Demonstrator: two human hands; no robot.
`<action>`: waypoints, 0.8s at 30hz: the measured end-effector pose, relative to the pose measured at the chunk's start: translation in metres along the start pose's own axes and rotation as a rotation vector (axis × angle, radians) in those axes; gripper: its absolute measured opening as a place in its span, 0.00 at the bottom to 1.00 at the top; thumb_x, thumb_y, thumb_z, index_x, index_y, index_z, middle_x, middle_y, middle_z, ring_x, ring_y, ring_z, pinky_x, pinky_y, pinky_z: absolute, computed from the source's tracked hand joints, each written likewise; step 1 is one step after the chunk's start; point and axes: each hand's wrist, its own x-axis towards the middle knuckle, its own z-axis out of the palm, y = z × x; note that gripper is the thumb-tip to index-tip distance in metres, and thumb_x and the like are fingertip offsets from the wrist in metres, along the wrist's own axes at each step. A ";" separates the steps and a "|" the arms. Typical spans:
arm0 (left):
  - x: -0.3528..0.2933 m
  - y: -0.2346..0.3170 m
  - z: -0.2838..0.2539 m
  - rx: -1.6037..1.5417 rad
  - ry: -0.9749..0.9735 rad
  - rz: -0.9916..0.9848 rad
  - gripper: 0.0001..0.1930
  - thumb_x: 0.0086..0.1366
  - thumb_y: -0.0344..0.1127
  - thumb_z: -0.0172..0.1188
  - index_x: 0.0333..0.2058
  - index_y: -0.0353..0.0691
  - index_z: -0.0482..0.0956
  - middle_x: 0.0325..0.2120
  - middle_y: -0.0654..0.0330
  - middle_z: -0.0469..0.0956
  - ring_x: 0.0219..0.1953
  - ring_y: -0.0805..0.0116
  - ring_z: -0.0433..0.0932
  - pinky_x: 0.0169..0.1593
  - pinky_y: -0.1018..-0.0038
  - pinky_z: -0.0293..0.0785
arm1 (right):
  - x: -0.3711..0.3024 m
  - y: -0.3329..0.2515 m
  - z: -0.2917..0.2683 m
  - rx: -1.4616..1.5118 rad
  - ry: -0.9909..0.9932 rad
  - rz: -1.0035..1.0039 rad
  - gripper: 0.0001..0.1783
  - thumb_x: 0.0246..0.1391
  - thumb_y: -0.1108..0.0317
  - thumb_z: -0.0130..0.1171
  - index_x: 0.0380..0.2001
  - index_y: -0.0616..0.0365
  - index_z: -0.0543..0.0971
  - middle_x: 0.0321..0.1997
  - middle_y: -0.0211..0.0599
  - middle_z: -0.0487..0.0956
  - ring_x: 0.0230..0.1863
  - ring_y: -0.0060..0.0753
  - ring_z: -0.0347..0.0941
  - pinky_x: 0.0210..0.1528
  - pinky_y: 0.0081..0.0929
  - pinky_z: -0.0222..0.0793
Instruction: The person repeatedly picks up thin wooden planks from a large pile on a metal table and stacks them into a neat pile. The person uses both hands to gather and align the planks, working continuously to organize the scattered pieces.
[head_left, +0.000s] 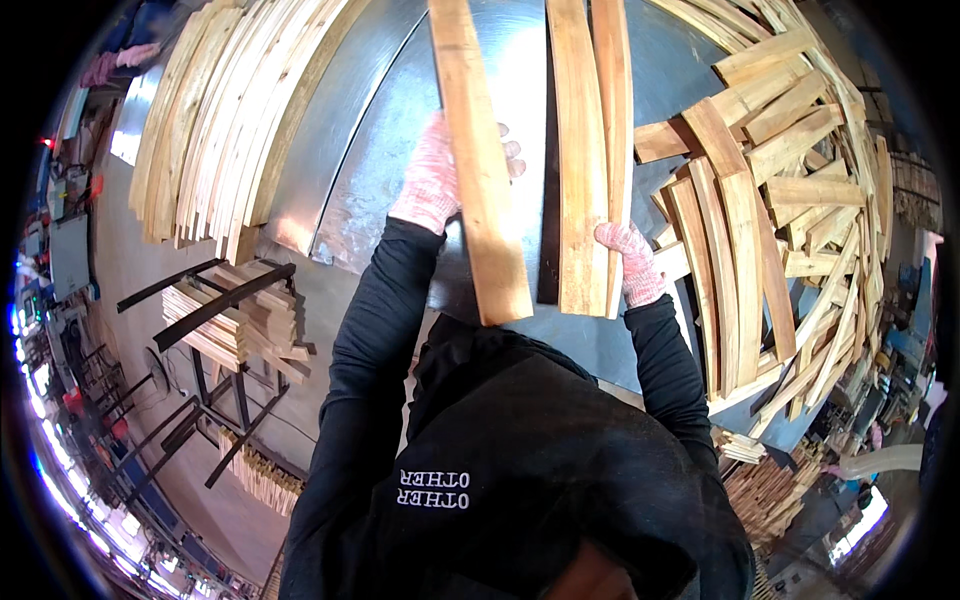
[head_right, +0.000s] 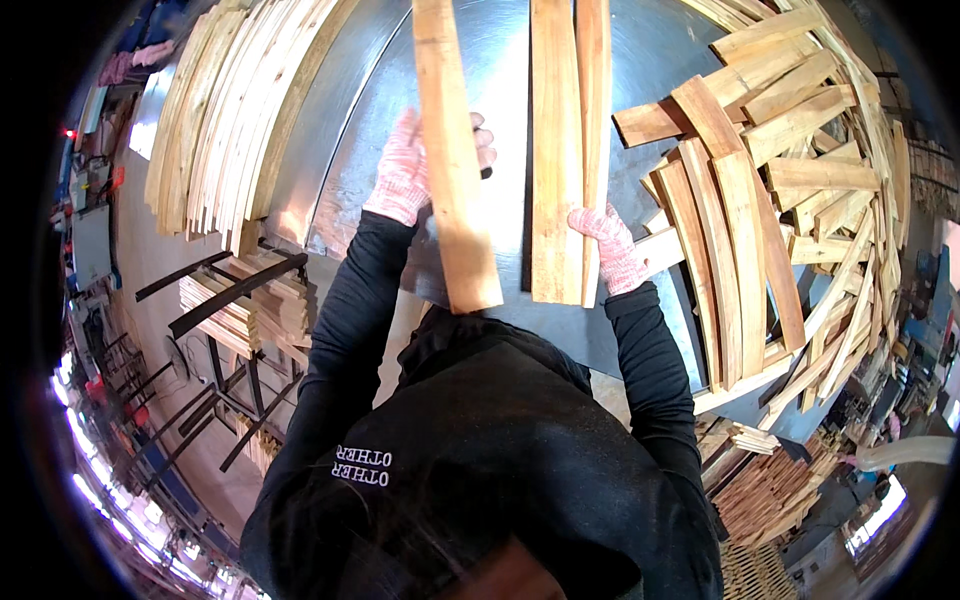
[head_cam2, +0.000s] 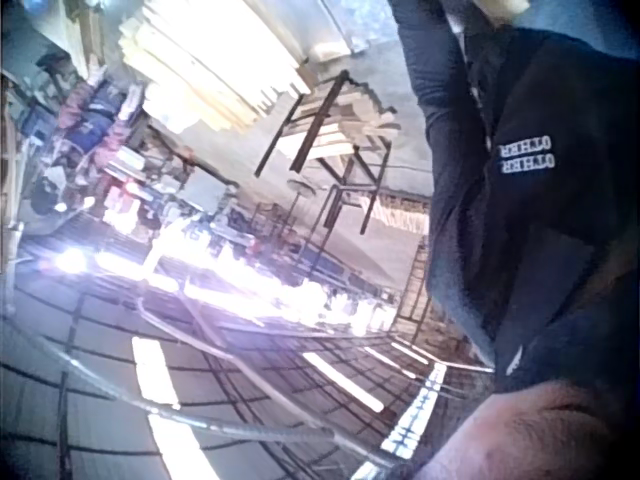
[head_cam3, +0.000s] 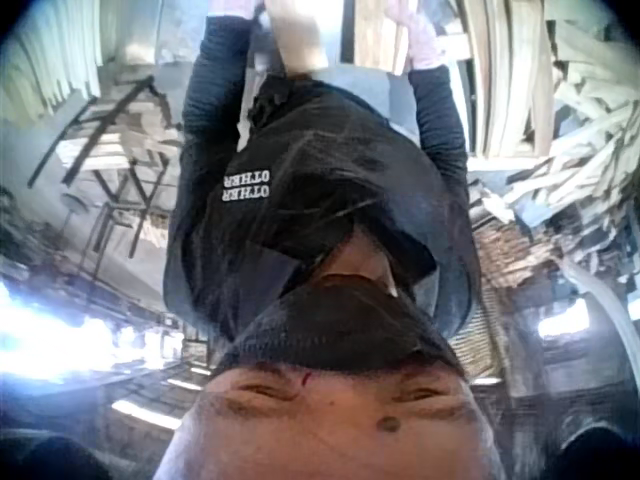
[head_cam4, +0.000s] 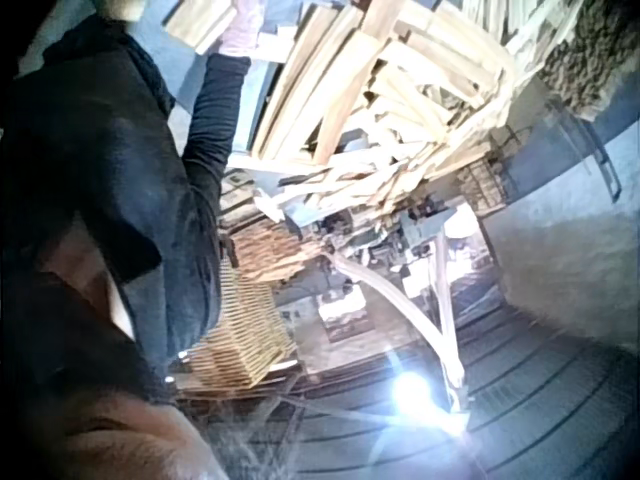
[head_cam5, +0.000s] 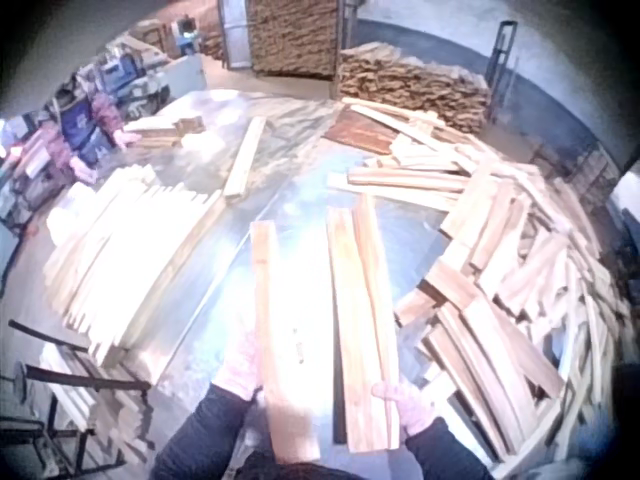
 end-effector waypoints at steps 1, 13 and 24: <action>-0.002 -0.007 -0.001 -0.020 0.047 0.075 0.41 0.71 0.67 0.44 0.57 0.26 0.65 0.51 0.40 0.73 0.49 0.49 0.78 0.53 0.57 0.77 | -0.004 -0.001 0.000 0.010 -0.015 0.028 0.28 0.51 0.62 0.72 0.52 0.64 0.76 0.42 0.37 0.82 0.42 0.27 0.81 0.49 0.25 0.77; 0.002 -0.037 -0.013 1.114 0.615 0.155 0.18 0.66 0.43 0.65 0.45 0.32 0.80 0.29 0.63 0.81 0.26 0.73 0.78 0.30 0.78 0.74 | -0.030 0.003 -0.021 -0.270 0.080 -0.140 0.46 0.52 0.65 0.70 0.69 0.65 0.59 0.52 0.37 0.77 0.48 0.25 0.74 0.49 0.23 0.75; 0.039 -0.055 -0.071 1.086 0.608 0.313 0.26 0.72 0.57 0.52 0.51 0.39 0.80 0.43 0.54 0.83 0.42 0.55 0.81 0.47 0.64 0.77 | -0.041 0.010 0.088 -1.045 0.192 -0.284 0.52 0.48 0.63 0.69 0.73 0.58 0.54 0.62 0.60 0.72 0.60 0.55 0.74 0.62 0.39 0.71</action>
